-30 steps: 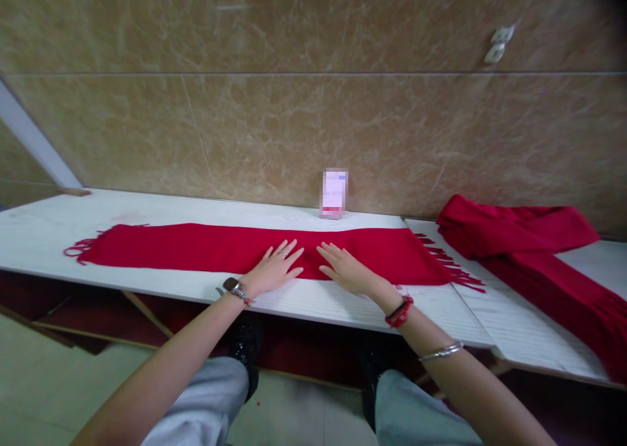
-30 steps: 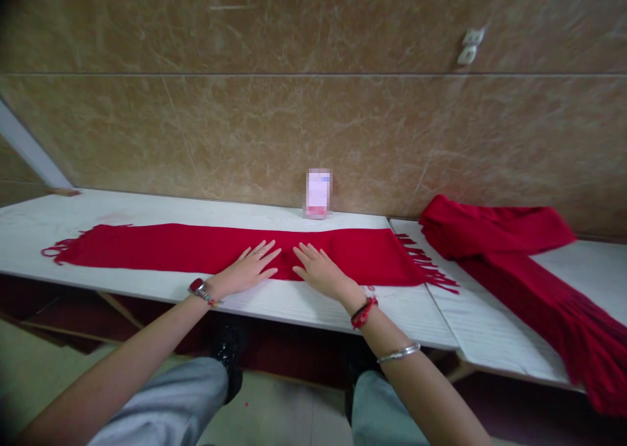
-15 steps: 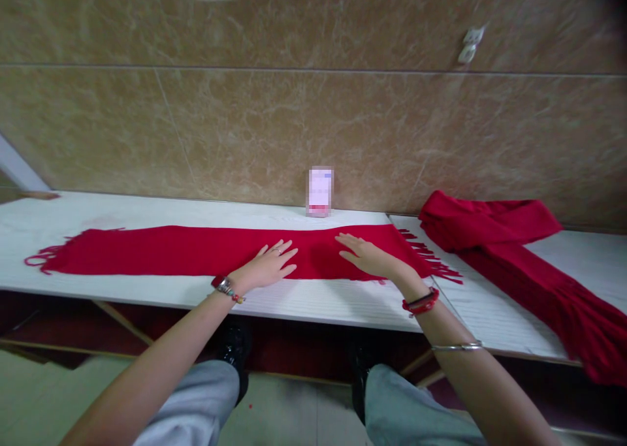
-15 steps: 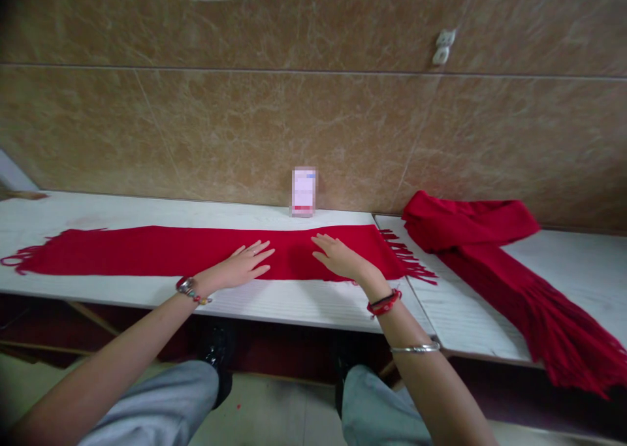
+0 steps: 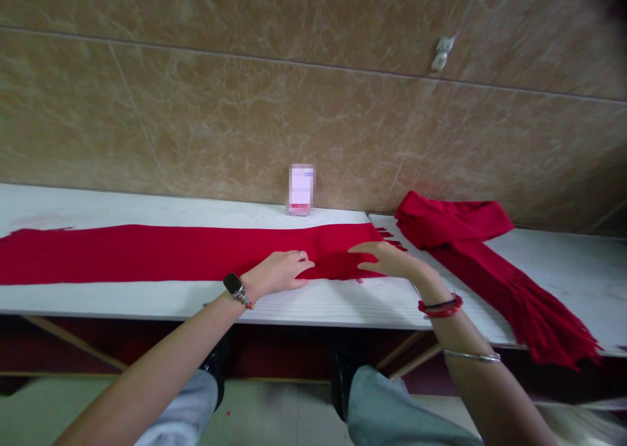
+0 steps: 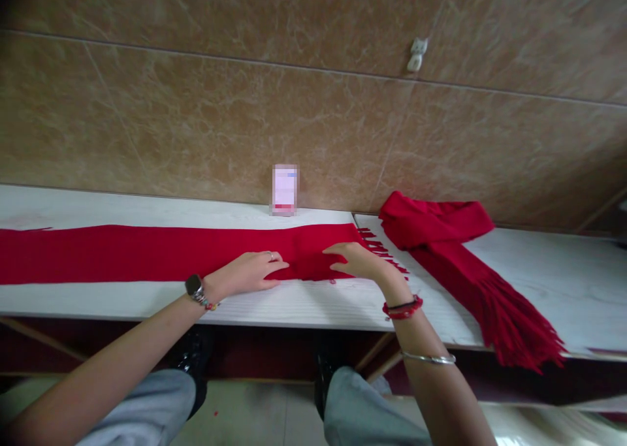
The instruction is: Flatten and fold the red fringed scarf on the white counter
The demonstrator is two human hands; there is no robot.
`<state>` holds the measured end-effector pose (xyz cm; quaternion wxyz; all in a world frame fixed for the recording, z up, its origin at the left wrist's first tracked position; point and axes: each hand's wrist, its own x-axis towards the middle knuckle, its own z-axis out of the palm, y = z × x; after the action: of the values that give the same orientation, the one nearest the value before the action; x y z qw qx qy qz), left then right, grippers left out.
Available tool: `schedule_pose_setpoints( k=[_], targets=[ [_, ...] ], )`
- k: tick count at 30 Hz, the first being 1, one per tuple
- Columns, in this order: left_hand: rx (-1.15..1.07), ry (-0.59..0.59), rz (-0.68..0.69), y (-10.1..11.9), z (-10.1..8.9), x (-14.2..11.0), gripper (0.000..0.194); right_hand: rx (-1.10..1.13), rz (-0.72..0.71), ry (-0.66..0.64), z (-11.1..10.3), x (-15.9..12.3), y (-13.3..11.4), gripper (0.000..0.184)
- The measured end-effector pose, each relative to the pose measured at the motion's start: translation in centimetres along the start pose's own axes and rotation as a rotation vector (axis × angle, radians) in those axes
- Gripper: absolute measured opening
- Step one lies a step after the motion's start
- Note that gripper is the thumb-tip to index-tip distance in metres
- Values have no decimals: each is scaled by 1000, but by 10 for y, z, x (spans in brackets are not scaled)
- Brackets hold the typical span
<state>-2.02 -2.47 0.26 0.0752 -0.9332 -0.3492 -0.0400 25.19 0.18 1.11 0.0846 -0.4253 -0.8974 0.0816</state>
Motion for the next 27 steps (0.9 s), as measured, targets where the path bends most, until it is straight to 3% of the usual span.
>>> schedule_pose_setpoints(
  k=[6, 12, 22, 27],
  targets=[
    [64, 45, -29, 19, 9, 26, 32, -38, -82, 118, 15, -17, 5, 30],
    [144, 124, -41, 34, 14, 41, 16, -73, -103, 191, 22, -20, 1, 26],
    [106, 150, -86, 31, 11, 46, 17, -248, -105, 246, 28, -27, 3, 30],
    [92, 143, -28, 30, 10, 45, 18, -377, -51, 283, 28, -31, 7, 25]
  ],
)
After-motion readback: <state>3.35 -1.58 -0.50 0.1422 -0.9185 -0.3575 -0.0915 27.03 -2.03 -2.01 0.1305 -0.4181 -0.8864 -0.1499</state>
